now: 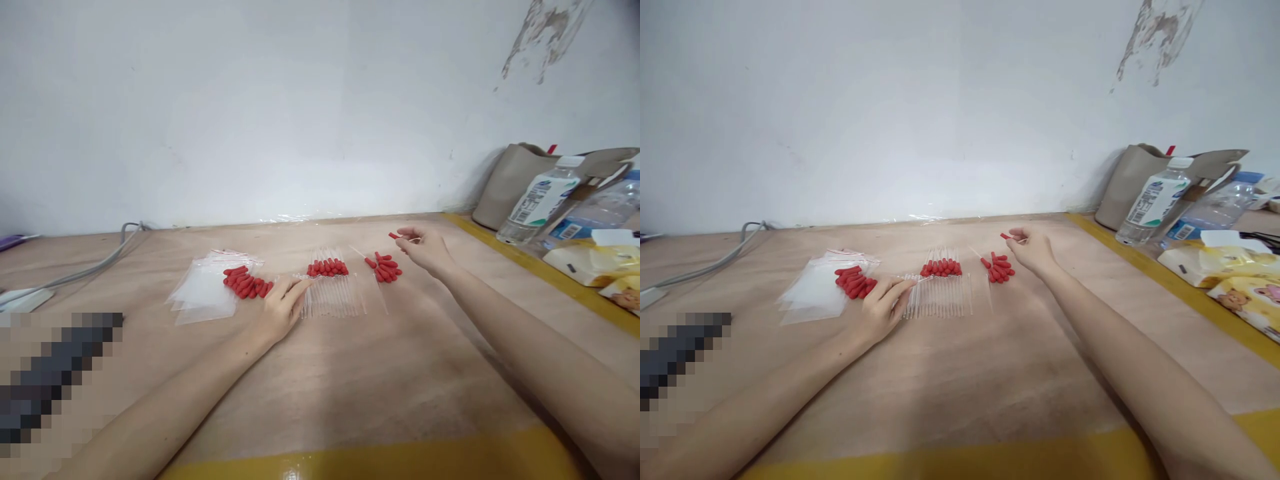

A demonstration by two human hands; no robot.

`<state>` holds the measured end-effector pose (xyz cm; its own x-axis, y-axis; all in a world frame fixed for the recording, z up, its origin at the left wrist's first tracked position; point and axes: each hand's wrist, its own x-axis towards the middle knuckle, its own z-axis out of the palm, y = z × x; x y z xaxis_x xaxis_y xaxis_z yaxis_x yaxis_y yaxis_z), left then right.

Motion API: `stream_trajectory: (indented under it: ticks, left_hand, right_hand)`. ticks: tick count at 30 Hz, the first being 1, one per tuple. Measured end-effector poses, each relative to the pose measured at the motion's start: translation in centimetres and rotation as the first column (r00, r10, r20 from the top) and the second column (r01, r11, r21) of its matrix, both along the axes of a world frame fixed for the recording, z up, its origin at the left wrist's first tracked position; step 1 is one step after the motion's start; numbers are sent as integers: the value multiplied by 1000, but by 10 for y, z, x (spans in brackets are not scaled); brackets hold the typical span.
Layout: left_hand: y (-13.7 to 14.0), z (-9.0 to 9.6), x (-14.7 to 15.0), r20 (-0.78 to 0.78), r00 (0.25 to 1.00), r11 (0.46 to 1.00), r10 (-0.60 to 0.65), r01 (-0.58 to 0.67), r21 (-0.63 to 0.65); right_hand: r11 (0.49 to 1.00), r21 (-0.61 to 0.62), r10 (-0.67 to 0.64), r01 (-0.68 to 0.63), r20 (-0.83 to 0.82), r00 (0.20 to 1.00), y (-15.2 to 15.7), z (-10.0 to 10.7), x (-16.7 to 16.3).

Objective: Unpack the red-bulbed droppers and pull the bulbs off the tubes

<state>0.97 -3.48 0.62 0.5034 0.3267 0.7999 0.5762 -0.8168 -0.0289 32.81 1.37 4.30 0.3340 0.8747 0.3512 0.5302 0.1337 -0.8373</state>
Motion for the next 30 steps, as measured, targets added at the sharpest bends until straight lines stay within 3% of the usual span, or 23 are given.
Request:
stream_trajectory:
  ticks: [5,10,20,30]
  left_hand:
    - [0,-4,-1,-132,990,994,-41,54,96]
    - [-1,-4,1,-250,968,993,-11,40,110]
    - [-6,-5,3,-156,986,979,-56,24,-201]
    - [-9,4,3,-229,973,955,22,-88,-282]
  right_hand:
    - [1000,-15,-2,1,-65,998,10,-7,4]
    - [1000,10,14,-15,143,990,6,-15,4]
    - [994,-101,71,-38,341,938,17,-32,14]
    - [990,-137,30,32,424,905,18,-28,10]
